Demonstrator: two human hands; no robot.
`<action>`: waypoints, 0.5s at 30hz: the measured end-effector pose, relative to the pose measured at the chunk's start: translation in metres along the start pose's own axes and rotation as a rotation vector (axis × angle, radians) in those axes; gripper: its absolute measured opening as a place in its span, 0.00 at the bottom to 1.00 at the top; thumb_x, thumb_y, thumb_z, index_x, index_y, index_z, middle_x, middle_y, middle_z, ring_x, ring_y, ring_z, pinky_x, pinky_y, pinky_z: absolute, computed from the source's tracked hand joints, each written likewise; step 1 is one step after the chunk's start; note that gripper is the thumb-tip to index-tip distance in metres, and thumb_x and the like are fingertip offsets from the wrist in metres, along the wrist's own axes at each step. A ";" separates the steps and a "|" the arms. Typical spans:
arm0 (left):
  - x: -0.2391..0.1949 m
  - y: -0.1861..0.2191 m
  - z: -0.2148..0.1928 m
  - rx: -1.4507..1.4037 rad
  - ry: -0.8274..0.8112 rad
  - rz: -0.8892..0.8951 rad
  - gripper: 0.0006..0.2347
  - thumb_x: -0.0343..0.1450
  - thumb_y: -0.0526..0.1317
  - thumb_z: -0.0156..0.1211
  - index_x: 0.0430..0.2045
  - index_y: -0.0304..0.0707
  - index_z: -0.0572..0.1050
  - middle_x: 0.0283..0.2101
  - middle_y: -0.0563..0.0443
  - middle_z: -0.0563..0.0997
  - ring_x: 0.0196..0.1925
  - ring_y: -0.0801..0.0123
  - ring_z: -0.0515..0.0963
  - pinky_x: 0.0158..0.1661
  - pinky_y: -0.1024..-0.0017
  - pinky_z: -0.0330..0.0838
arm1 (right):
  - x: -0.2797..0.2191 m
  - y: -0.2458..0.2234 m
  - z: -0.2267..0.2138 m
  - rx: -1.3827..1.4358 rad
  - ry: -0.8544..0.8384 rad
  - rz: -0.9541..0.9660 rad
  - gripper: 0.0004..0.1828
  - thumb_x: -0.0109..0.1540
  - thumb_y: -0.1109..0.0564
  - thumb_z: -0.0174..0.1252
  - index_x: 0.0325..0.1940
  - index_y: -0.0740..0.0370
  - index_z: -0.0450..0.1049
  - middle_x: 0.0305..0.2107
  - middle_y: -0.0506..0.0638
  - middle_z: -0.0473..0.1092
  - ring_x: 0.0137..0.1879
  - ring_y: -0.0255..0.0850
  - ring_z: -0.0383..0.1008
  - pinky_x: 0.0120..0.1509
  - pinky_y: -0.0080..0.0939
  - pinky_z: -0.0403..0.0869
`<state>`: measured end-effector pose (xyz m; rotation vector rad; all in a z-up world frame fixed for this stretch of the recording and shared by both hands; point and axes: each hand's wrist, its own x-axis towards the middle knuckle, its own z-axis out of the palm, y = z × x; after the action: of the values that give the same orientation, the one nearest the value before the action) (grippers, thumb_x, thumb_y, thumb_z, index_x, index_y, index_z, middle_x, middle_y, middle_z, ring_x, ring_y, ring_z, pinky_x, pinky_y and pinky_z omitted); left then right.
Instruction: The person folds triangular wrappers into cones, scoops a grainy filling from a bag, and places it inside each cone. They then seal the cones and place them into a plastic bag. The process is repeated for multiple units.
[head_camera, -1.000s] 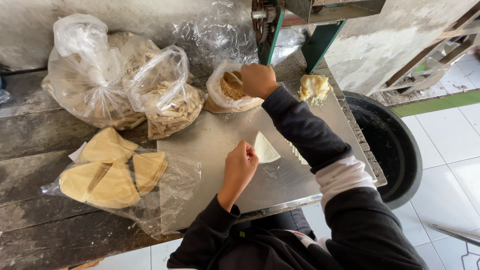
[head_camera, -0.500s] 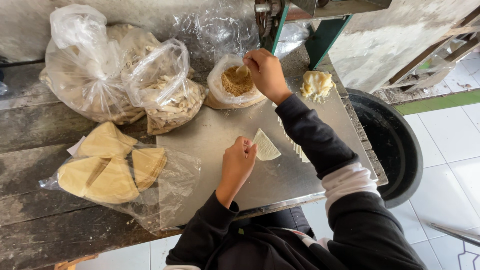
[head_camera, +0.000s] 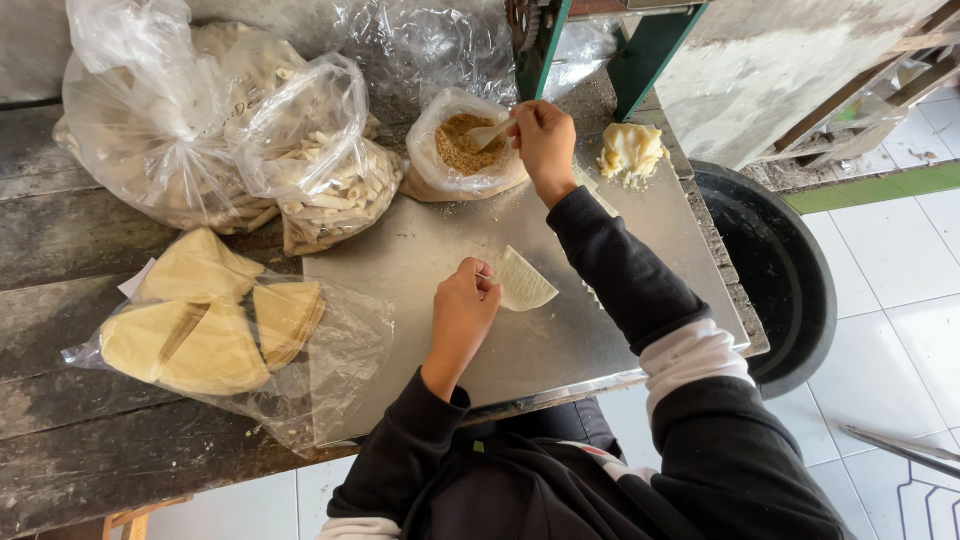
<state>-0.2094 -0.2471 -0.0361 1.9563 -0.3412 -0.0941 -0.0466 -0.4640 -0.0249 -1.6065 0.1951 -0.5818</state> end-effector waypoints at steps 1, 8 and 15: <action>0.000 0.000 0.000 -0.006 0.001 0.004 0.10 0.66 0.33 0.65 0.38 0.31 0.75 0.28 0.45 0.84 0.28 0.64 0.84 0.33 0.70 0.77 | 0.002 0.002 -0.001 0.051 0.008 0.031 0.11 0.67 0.60 0.54 0.41 0.70 0.78 0.24 0.48 0.74 0.24 0.29 0.69 0.27 0.30 0.67; 0.001 0.001 -0.003 -0.037 -0.045 -0.081 0.10 0.65 0.33 0.65 0.38 0.32 0.76 0.28 0.48 0.84 0.27 0.67 0.84 0.33 0.72 0.77 | -0.001 -0.013 -0.025 0.351 0.024 0.206 0.09 0.67 0.61 0.53 0.40 0.70 0.77 0.24 0.50 0.73 0.24 0.33 0.67 0.27 0.33 0.66; 0.004 -0.011 -0.003 -0.079 -0.088 -0.053 0.11 0.64 0.33 0.67 0.38 0.33 0.76 0.29 0.49 0.84 0.29 0.69 0.85 0.33 0.73 0.78 | -0.080 -0.042 -0.095 0.436 -0.065 0.277 0.10 0.69 0.60 0.52 0.44 0.71 0.75 0.29 0.51 0.72 0.29 0.35 0.67 0.33 0.34 0.67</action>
<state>-0.2026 -0.2417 -0.0440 1.8869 -0.3387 -0.2252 -0.1694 -0.5054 -0.0025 -1.1495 0.2212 -0.3281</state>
